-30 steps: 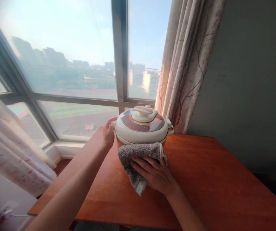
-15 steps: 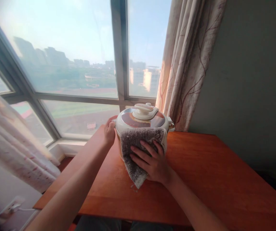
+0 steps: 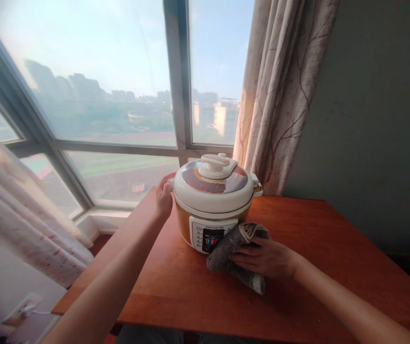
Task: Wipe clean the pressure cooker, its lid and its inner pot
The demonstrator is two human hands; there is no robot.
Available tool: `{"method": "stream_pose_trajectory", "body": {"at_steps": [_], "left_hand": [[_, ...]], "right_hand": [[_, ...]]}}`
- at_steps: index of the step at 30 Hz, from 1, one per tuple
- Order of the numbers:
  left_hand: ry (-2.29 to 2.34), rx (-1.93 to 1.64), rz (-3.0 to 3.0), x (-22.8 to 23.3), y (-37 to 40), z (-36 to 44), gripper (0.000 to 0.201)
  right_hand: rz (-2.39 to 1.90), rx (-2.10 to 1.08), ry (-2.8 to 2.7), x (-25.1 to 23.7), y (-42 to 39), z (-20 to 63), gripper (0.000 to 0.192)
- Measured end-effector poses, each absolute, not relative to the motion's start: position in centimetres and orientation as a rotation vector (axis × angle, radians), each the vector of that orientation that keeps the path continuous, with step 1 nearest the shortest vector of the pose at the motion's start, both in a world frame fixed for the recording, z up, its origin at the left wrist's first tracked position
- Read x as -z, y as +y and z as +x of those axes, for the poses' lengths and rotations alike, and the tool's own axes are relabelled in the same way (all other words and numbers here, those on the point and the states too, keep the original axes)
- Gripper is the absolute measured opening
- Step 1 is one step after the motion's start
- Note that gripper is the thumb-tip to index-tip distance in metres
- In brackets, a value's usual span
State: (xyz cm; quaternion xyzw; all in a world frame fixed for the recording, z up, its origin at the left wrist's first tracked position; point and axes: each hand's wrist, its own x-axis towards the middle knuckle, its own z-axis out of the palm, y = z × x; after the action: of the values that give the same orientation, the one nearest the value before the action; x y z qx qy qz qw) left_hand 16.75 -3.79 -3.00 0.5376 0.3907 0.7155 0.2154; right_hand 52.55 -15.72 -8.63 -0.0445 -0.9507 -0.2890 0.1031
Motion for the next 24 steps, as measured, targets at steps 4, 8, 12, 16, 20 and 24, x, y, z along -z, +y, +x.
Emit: {"method": "stream_pose_trajectory", "body": {"at_steps": [4,8,12,16,20,24], "left_hand": [[1.086,-2.017,1.483,2.9,-3.8,16.9,0.032],[1.106,-2.014,1.497,2.8,-3.9,16.9,0.031],[1.116,-1.985,1.508,2.7,-4.0,16.8,0.032],[1.103,-1.993,1.487,2.6,-4.0,16.9,0.031],[1.104,-2.001,1.508,2.4,-4.1,17.0,0.032],[1.106,-2.002,1.581,2.2,-4.3,16.9,0.033]], "right_hand": [[-0.276,1.017,-2.66,5.5,-16.2,51.7,0.044],[-0.573,0.867,-2.414,2.1,-16.0,48.9,0.044],[-0.721,0.609,-2.186,-0.5,-15.3,45.5,0.051],[-0.758,0.468,-2.067,-0.9,-15.7,42.2,0.059],[-0.863,0.485,-2.065,-0.1,-17.3,39.8,0.062],[-0.693,0.55,-2.344,1.9,-18.0,38.7,0.058]]}}
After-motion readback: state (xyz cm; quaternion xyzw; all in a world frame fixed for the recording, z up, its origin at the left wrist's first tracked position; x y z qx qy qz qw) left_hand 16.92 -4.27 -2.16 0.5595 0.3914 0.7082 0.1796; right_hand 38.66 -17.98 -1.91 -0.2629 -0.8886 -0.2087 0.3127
